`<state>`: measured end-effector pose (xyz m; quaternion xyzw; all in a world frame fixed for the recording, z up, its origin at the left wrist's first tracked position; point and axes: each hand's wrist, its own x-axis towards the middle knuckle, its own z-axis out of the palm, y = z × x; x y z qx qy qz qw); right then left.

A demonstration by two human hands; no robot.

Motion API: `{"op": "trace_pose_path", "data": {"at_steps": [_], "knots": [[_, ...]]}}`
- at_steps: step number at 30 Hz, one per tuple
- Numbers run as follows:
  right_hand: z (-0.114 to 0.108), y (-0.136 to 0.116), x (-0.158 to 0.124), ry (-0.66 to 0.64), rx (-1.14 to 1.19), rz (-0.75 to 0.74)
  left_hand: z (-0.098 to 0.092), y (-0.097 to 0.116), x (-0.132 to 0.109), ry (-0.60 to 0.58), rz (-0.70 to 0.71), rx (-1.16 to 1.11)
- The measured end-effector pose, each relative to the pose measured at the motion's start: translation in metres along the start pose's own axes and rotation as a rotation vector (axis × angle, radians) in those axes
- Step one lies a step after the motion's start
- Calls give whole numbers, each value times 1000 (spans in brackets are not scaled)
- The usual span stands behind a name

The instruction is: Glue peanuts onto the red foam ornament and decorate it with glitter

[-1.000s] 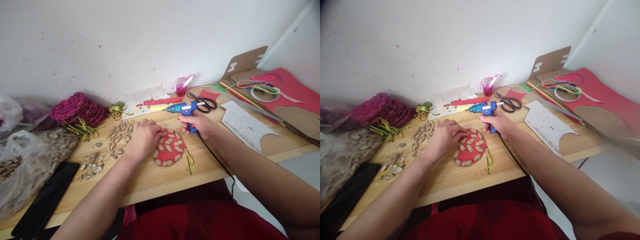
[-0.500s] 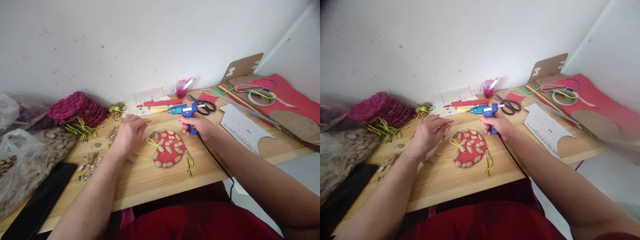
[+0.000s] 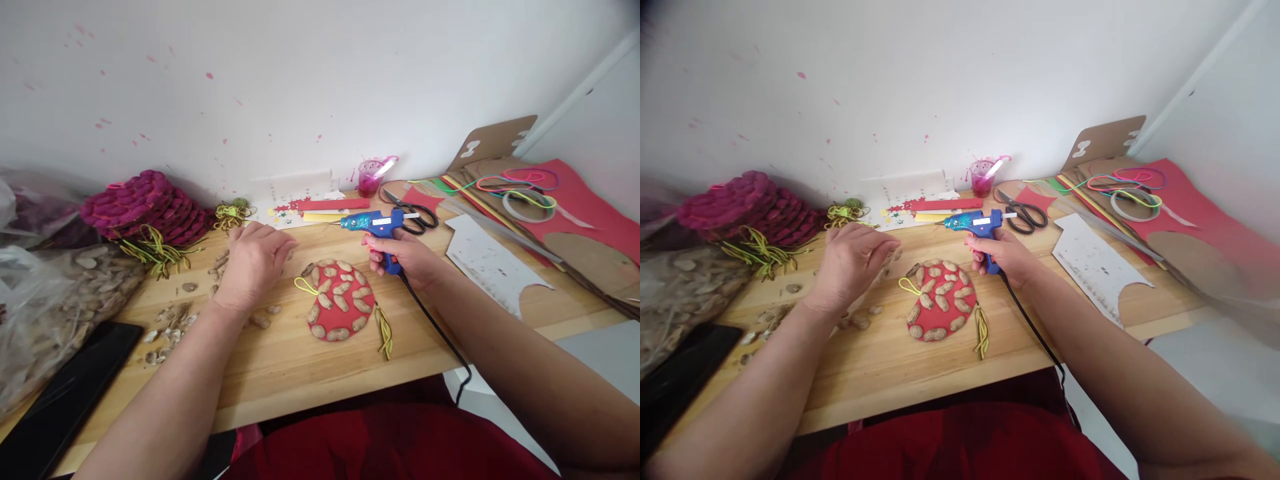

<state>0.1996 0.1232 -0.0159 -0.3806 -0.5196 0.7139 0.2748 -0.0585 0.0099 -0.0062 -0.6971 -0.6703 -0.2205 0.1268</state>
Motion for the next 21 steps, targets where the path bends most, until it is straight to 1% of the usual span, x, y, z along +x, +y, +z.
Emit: {"op": "trace_pose_path", "data": {"at_steps": [3, 5, 10, 15, 18, 21], "knots": [[1, 0, 0, 8, -3, 3, 3, -1, -1, 2, -20, -50], [2, -1, -1, 12, -9, 2, 4, 0, -1, -41, -18, -88], [2, -3, -2, -1, -30, 12, 5, 6, -3, -197, -6, -195], [5, -5, -4, 29, -39, 23, 6, 11, -4, -272, -52, -327], [7, -7, -5, 38, -29, 29, 7, 12, -4, -331, -11, -316], [8, -7, -5, 36, -24, 32, 8, 12, -4, -356, 11, -272]]}}
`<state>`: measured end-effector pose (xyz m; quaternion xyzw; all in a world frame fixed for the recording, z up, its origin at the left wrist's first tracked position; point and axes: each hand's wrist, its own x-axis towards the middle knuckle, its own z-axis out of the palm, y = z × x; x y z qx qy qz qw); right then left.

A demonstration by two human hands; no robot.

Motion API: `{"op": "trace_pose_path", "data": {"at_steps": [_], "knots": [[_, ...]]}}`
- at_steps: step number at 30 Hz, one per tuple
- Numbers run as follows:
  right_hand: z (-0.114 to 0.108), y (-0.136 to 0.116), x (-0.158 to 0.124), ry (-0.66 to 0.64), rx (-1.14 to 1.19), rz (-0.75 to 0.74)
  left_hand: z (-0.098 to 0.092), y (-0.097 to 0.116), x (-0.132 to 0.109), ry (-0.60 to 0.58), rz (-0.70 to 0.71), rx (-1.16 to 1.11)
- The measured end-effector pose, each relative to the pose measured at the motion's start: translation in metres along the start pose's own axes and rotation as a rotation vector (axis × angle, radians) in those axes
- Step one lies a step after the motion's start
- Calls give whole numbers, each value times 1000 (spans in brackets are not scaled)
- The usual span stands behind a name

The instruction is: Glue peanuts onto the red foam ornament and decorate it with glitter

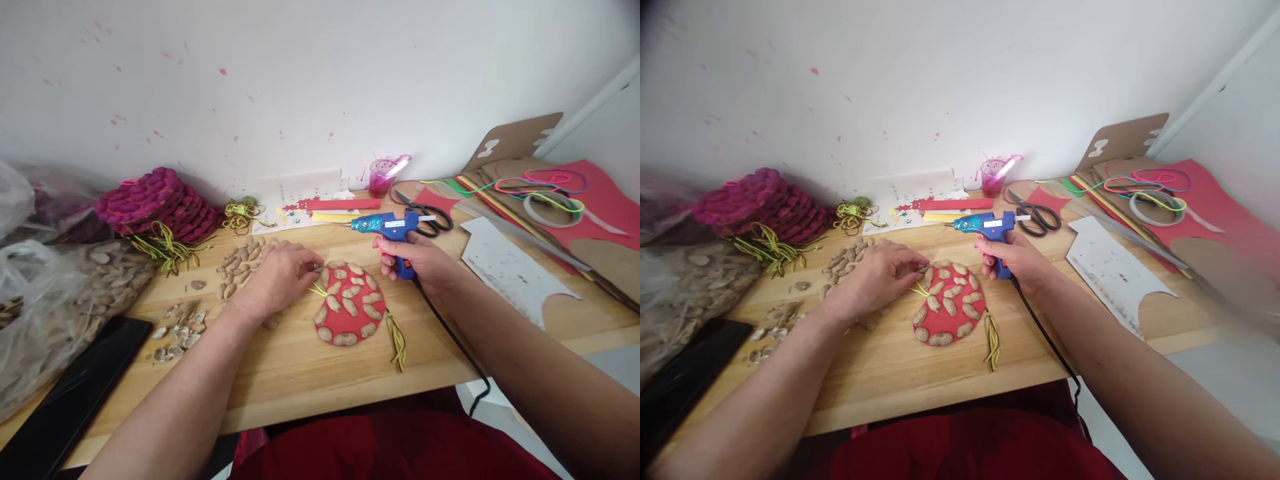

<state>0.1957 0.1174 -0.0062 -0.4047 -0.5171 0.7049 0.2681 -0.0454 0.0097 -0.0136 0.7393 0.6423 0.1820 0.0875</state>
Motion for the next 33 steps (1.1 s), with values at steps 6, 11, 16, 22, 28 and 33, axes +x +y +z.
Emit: {"op": "trace_pose_path", "data": {"at_steps": [6, 11, 16, 22, 28, 33], "knots": [[-3, 1, 0, -2, -13, -7, -2, 1, 0, 7, -162, -126], [-6, 3, 3, -13, -36, -17, -5, 2, 2, -8, -381, -296], [-7, 5, 5, -38, -27, -23, -4, -2, 2, 3, -459, -411], [-7, 7, 5, -37, -4, -34, -3, -4, 2, 11, -440, -295], [-6, 6, 5, -15, -8, -24, -3, -5, 2, 29, -438, -263], [-6, 6, 5, -12, -5, -28, -2, -7, 3, 50, -437, -256]]}}
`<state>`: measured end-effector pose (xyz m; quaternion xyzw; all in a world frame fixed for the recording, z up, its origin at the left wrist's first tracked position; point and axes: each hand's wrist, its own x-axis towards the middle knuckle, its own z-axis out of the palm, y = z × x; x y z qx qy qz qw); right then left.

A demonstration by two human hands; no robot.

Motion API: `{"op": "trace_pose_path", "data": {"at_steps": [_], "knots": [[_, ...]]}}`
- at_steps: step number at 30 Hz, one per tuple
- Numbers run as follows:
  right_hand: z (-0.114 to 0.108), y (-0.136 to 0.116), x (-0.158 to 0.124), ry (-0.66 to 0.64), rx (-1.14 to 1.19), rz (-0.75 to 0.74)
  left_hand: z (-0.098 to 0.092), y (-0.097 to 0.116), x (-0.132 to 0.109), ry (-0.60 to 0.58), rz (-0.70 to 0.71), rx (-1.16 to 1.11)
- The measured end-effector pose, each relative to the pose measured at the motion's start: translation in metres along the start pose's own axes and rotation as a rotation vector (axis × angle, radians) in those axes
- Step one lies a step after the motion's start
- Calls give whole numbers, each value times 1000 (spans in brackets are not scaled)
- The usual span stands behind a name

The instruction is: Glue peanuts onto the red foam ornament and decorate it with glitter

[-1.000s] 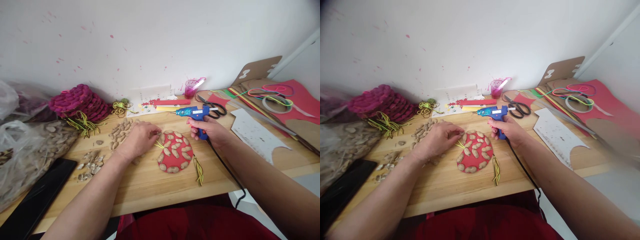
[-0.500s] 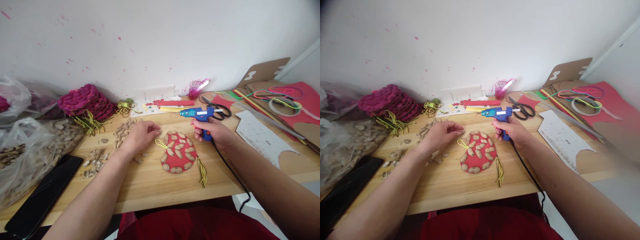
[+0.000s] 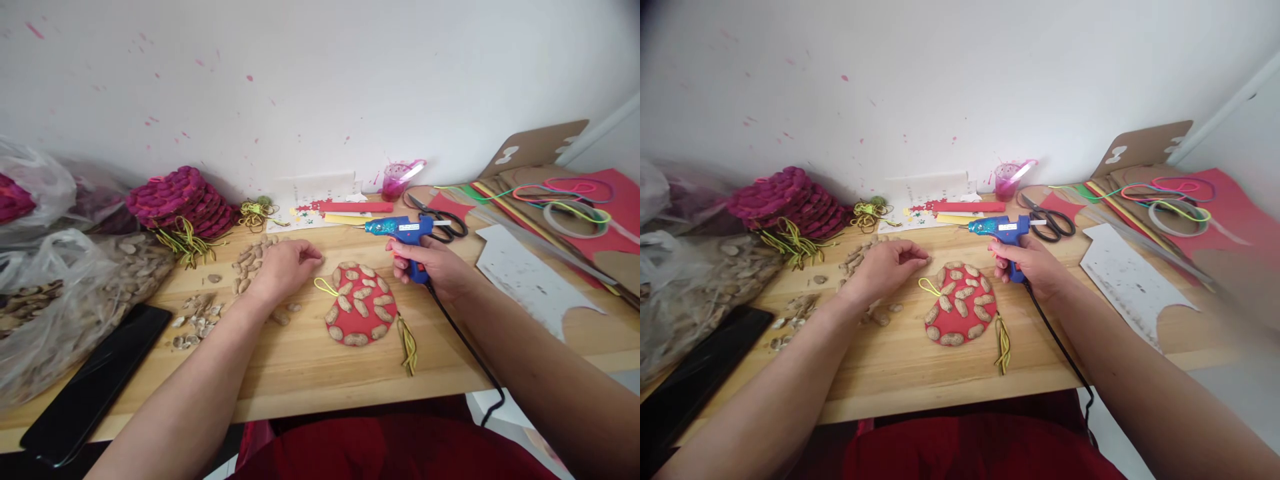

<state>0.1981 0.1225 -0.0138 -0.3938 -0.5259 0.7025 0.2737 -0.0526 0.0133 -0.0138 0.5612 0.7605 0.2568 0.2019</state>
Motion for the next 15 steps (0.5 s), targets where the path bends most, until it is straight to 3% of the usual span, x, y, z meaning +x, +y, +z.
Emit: {"op": "trace_pose_path", "data": {"at_steps": [9, 15], "knots": [[-1, 0, -1, -19, -10, 1, -4, 5, -2, 15, 3, 93], [-2, 1, -1, -16, -12, 8, -8, 0, -2, 151, 52, 149]]}}
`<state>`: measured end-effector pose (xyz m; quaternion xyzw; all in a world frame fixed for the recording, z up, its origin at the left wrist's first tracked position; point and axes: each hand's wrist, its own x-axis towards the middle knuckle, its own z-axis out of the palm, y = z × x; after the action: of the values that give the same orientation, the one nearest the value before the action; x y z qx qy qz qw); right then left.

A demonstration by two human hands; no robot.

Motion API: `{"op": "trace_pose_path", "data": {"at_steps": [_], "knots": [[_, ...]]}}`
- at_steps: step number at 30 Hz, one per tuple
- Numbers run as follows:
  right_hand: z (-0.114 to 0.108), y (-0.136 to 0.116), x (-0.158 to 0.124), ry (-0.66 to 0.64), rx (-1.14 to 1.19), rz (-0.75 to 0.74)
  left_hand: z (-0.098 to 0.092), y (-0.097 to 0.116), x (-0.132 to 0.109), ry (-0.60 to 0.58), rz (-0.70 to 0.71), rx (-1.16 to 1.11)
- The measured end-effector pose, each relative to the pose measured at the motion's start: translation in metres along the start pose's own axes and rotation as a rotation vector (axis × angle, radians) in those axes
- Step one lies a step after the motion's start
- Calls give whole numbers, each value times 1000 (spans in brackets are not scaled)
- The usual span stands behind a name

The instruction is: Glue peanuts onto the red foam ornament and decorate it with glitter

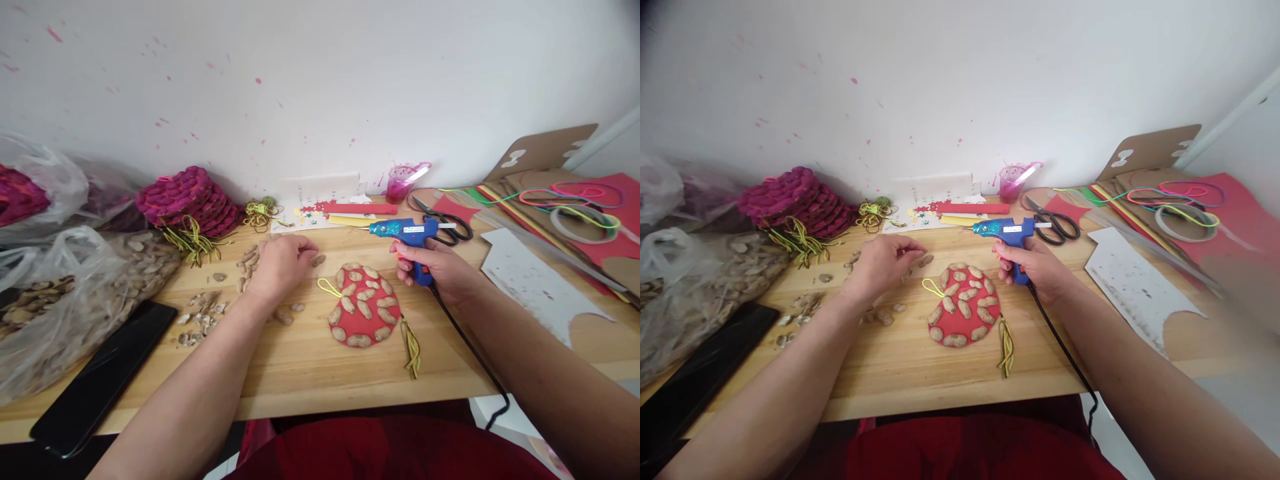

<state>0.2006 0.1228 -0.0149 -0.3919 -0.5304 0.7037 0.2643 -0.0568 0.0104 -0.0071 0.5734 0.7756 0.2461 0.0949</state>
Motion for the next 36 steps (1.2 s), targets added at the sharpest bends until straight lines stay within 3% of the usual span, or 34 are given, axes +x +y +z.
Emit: {"op": "trace_pose_path", "data": {"at_steps": [9, 14, 19, 26, 31, 36], "knots": [[3, -2, -1, 25, -21, -13, -1, 6, -1, -64, 45, -33], [4, -4, -1, 44, -26, -2, 1, 7, -1, -40, 91, 3], [4, -6, -4, 27, -6, -2, -10, -3, 2, 89, 79, -19], [3, -5, -3, 21, -8, 3, -43, -13, 6, 271, -108, 37], [3, -5, -3, 21, 2, -3, -42, -23, 7, 409, -8, 55], [0, -1, 0, 27, 11, -19, -40, -18, 6, 267, -63, 94]]}}
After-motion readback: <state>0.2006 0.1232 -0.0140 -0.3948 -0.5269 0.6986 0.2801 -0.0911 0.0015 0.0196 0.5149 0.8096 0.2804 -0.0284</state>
